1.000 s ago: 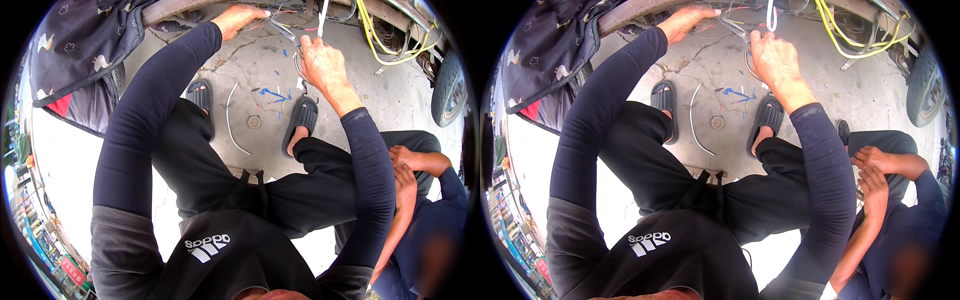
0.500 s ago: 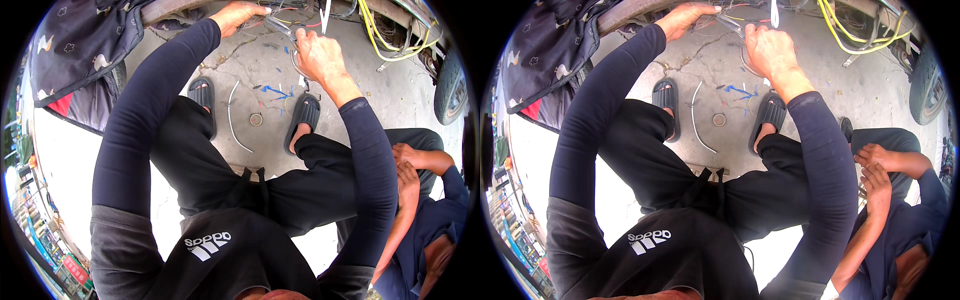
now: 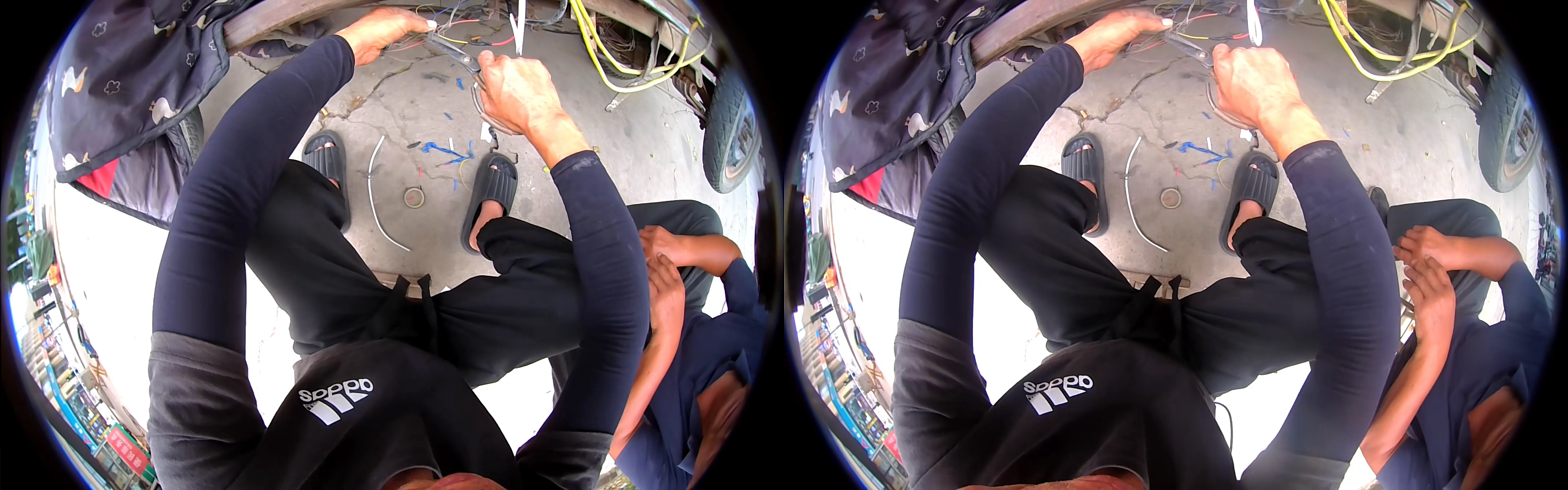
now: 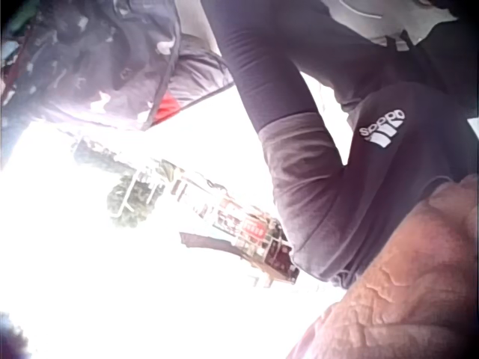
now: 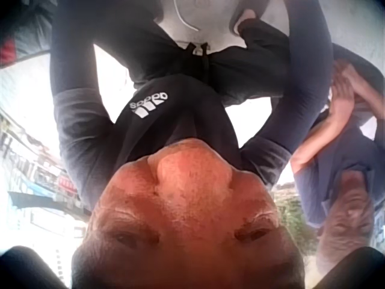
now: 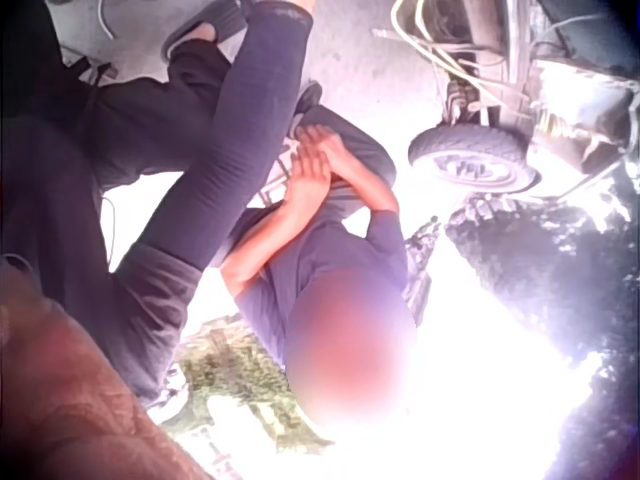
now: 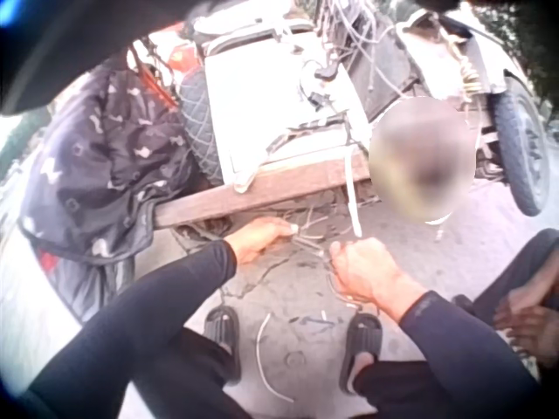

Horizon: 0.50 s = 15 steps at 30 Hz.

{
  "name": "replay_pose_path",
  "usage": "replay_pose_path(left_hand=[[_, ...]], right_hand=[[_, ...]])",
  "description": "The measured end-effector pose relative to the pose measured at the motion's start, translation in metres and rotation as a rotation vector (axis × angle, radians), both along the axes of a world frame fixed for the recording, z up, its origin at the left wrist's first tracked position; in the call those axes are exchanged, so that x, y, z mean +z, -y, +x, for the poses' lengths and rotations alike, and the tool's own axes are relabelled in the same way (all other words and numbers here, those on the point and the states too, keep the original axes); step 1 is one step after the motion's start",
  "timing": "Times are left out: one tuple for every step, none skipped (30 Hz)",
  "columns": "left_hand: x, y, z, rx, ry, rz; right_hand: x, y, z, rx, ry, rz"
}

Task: The person sits on a low stool and works on a bundle of wires attached to a vehicle. They use pliers to strip insulation and twist wire ends together, then wrap the connections with electrical tape.

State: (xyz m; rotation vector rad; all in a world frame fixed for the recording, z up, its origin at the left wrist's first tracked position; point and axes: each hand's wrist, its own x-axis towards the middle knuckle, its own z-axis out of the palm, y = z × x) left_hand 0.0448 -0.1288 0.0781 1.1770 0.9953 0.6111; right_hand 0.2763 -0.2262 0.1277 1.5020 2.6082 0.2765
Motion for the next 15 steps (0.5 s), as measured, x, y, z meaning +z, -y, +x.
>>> replay_pose_path(left_hand=[[-0.001, 0.000, 0.001, -0.008, -0.035, 0.048], [-0.002, 0.001, 0.000, -0.011, -0.074, 0.096], [-0.002, 0.000, -0.001, -0.015, -0.112, 0.145], [-0.002, -0.001, 0.000, -0.026, -0.146, 0.147], [0.001, -0.001, 0.003, -0.042, -0.179, 0.148], [0.003, 0.000, 0.006, -0.057, -0.213, 0.149], [0.005, 0.001, 0.008, -0.056, -0.204, 0.136], [0.006, 0.002, 0.008, -0.054, -0.198, 0.122], [0.006, 0.003, 0.009, -0.052, -0.192, 0.109], [0.008, 0.003, 0.010, -0.051, -0.193, 0.102], [0.009, 0.003, 0.010, -0.051, -0.193, 0.096], [0.009, 0.002, 0.011, -0.052, -0.194, 0.090], [0.011, 0.001, 0.012, -0.061, -0.192, 0.084], [0.011, -0.001, 0.011, -0.068, -0.187, 0.077], [0.010, -0.002, 0.011, -0.075, -0.182, 0.069]], right_hand=[[-0.002, -0.001, 0.004, 0.009, -0.002, 0.022], [-0.003, -0.002, 0.007, 0.025, -0.015, 0.027], [-0.003, -0.003, 0.010, 0.041, -0.029, 0.033], [-0.002, -0.004, 0.012, 0.057, -0.042, 0.039], [-0.003, -0.005, 0.012, 0.055, -0.034, 0.049], [-0.004, -0.005, 0.011, 0.054, -0.025, 0.059], [-0.004, -0.006, 0.010, 0.052, -0.017, 0.068], [-0.004, -0.006, 0.010, 0.054, -0.021, 0.071], [-0.004, -0.007, 0.010, 0.054, -0.025, 0.072], [-0.004, -0.008, 0.010, 0.055, -0.028, 0.074], [-0.003, -0.008, 0.010, 0.054, -0.018, 0.070], [0.000, -0.007, 0.010, 0.053, -0.009, 0.066], [0.002, -0.007, 0.011, 0.051, 0.001, 0.062], [0.005, -0.007, 0.011, 0.043, -0.007, 0.034], [0.007, -0.007, 0.010, 0.034, -0.015, 0.006]])
